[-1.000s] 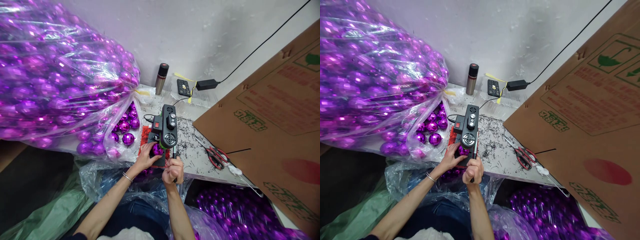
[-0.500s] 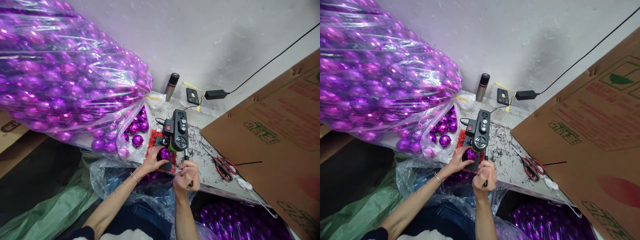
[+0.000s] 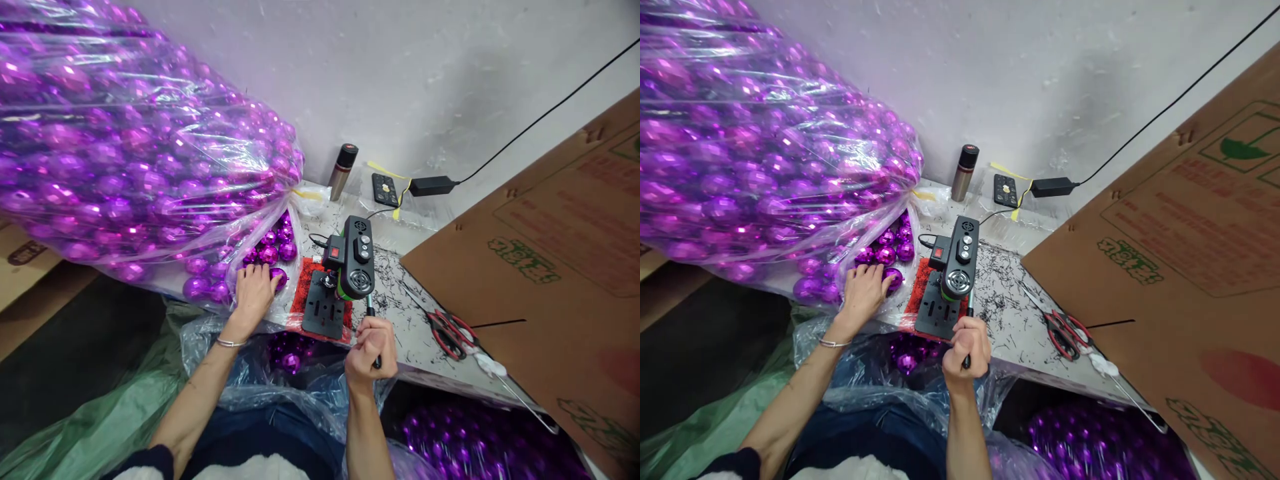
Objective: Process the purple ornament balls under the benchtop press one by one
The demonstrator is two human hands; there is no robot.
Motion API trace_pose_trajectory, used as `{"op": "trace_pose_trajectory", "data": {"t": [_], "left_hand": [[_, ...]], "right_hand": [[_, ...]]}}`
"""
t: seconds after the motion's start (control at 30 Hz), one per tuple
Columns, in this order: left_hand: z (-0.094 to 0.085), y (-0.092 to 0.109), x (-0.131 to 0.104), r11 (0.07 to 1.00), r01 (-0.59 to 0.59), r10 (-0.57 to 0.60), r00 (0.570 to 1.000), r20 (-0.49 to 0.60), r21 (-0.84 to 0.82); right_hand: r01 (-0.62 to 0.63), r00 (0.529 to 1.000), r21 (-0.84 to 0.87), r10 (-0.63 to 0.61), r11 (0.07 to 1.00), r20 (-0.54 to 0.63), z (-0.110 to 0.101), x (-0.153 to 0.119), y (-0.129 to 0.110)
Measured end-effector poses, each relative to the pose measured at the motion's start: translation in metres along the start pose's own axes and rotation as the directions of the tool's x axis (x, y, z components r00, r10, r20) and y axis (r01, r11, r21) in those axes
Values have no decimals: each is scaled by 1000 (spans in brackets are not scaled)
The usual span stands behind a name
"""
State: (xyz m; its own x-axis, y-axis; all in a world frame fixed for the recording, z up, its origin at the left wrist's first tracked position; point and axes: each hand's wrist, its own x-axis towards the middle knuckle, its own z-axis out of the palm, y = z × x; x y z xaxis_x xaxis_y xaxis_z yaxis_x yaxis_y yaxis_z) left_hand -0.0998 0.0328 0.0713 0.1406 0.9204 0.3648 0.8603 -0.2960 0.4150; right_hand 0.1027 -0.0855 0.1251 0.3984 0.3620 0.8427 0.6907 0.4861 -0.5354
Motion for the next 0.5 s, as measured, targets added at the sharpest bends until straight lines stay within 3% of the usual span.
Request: {"op": "trace_pose_trajectory", "data": {"t": [0.13, 0.27, 0.33, 0.4, 0.5], "left_hand": [[17, 2, 2, 997, -77, 78, 995, 65, -21], [12, 10, -1, 944, 6, 39, 991, 131, -330], [6, 16, -2, 820, 117, -27, 986, 166, -560], [2, 24, -7, 617, 256, -69, 960, 272, -744], [6, 40, -19, 349, 448, -61, 887, 458, -823]], "right_hand": [[-7, 1000, -27, 8, 1000, 16, -2, -1, -1], [-22, 1000, -25, 23, 999, 19, -2, 1, -4], [-31, 999, -24, 31, 999, 18, -1, 5, -7], [-44, 999, -22, 45, 999, 6, 1, 12, -10], [-53, 998, -8, 53, 999, -25, 4, 21, -16]]}}
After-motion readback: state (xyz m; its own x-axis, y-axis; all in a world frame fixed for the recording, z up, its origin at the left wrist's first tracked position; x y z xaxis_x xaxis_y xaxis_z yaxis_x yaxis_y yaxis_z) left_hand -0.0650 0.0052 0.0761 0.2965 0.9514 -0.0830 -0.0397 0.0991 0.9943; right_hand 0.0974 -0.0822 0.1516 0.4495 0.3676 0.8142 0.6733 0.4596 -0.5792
